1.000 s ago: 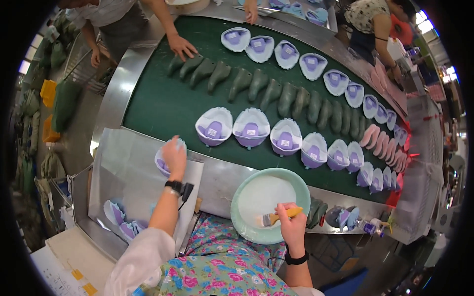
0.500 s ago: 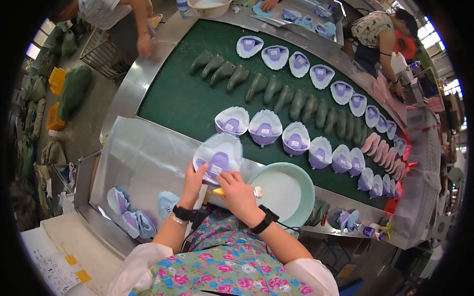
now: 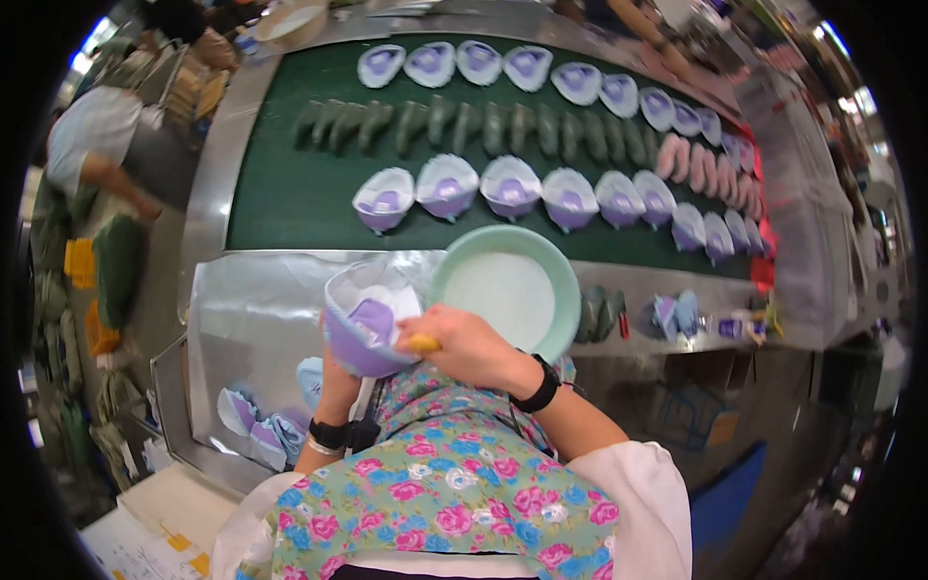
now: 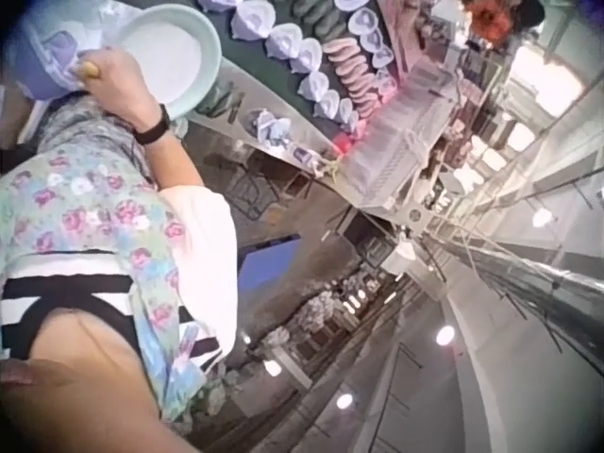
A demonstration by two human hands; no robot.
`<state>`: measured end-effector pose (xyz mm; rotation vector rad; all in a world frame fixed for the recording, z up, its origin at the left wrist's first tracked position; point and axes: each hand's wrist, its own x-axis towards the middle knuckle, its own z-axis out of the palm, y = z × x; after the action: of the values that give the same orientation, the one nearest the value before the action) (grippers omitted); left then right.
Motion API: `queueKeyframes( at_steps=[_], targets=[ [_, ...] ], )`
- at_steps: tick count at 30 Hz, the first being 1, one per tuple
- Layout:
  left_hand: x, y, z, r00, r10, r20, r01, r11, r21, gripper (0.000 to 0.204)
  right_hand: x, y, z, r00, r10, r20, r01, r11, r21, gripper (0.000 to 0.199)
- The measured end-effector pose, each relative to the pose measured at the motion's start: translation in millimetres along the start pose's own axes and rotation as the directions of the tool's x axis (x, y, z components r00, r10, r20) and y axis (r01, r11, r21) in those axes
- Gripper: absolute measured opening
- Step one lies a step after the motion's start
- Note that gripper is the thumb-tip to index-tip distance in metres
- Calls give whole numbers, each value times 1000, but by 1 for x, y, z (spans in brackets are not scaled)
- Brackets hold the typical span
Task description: Applying primer or glue to the interior lining of shoe uppers using a brush.
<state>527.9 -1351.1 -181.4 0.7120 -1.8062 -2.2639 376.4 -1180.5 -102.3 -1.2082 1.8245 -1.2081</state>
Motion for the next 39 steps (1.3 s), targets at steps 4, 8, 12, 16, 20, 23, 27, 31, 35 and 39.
queueKeyframes(
  at_steps=[4,8,12,16,20,23,27,31,35,39],
  targets=[
    [-41,-11,-1,989,-76,130,65,994,86,69,-45,50,-29,874,-85,-478,-177,860,-478,14],
    [-57,8,-3,809,-342,477,220,930,295,54,-97,133,-10,537,465,-703,-585,806,87,15],
    [-59,8,-30,596,-517,614,332,855,398,56,-110,171,19,513,460,-725,-566,816,118,16],
    [-64,-12,-54,636,-596,490,542,797,267,72,-104,196,39,531,414,-739,-565,823,55,17],
    [-37,-17,-10,780,-513,357,600,775,-197,69,-108,180,30,496,393,-774,-561,826,60,17],
    [-21,-32,5,802,-490,341,590,738,-327,63,-102,120,8,490,449,-747,-442,867,231,19],
    [-4,-44,20,775,-444,450,599,742,-300,57,-84,45,-11,609,444,-657,-197,887,417,19],
    [6,-39,34,737,-450,505,631,726,-274,55,-85,38,-17,683,432,-589,-158,875,458,18],
    [15,-39,35,753,-391,529,578,776,-251,53,-105,71,-14,475,470,-744,-270,883,385,17],
    [23,-37,38,858,-289,426,431,855,-289,54,-111,58,-11,427,607,-670,-490,778,393,17]
  ],
)
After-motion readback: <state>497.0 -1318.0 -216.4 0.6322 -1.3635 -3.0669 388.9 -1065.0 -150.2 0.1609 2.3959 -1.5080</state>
